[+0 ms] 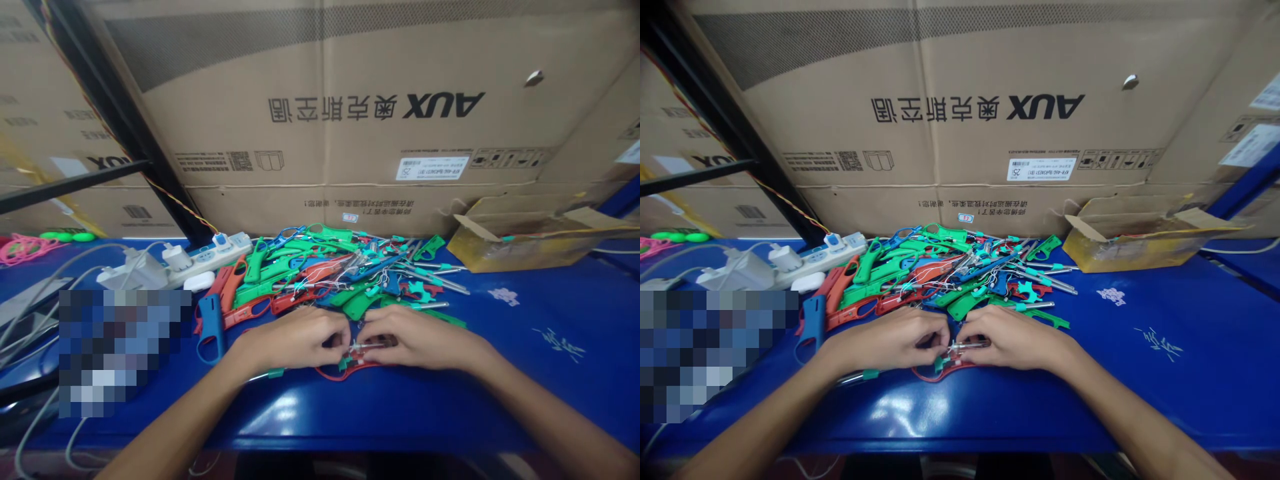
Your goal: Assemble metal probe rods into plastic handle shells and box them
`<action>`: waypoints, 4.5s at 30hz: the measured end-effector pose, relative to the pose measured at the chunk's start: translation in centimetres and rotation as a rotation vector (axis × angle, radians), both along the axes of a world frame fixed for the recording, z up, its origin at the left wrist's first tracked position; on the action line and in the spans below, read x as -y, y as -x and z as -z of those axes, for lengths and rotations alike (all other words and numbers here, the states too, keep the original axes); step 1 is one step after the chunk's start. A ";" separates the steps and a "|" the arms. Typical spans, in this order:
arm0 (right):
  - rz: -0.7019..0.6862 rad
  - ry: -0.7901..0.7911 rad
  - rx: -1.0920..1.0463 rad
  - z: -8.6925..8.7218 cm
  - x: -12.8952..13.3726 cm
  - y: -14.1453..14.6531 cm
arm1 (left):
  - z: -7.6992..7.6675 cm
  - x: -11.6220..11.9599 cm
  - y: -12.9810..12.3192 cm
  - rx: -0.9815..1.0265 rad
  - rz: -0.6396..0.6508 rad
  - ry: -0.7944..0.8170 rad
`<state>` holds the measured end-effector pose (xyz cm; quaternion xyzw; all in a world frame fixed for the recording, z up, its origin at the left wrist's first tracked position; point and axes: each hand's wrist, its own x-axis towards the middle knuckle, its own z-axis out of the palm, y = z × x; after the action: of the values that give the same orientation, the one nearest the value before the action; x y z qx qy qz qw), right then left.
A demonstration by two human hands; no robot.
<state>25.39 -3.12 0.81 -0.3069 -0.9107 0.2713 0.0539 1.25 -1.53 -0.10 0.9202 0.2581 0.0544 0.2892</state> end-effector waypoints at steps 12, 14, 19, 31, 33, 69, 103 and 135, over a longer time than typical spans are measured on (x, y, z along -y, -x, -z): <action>-0.021 0.000 -0.010 -0.1 0.1 0.0 | -0.1 0.1 -0.2 0.001 0.016 0.003; -0.025 0.002 -0.011 -0.1 0.0 0.0 | -0.1 0.1 -0.1 0.005 0.018 0.003; -0.038 0.002 -0.008 -0.1 0.0 0.0 | -0.1 0.1 -0.1 0.017 0.028 0.007; -0.011 0.063 -0.004 -0.5 -0.1 -1.0 | -0.8 0.4 -0.3 0.018 -0.008 -0.005; 0.000 0.057 0.007 -0.5 -0.1 -1.1 | -0.9 0.2 0.0 0.012 -0.026 -0.003; -0.014 -0.021 0.090 -0.9 0.4 -0.9 | -0.9 -1.1 1.8 -0.124 -0.083 0.145; -0.009 -0.150 0.086 -0.3 0.5 -0.3 | -0.6 -0.3 0.9 -0.022 -0.015 0.036; 0.013 -0.266 0.187 -0.3 1.2 0.0 | -0.4 -0.3 0.7 -0.040 0.007 0.023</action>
<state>25.42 -4.33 1.12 -0.3269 -0.9376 0.1180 0.0109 0.59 -1.26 0.26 0.9186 0.2612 0.0320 0.2947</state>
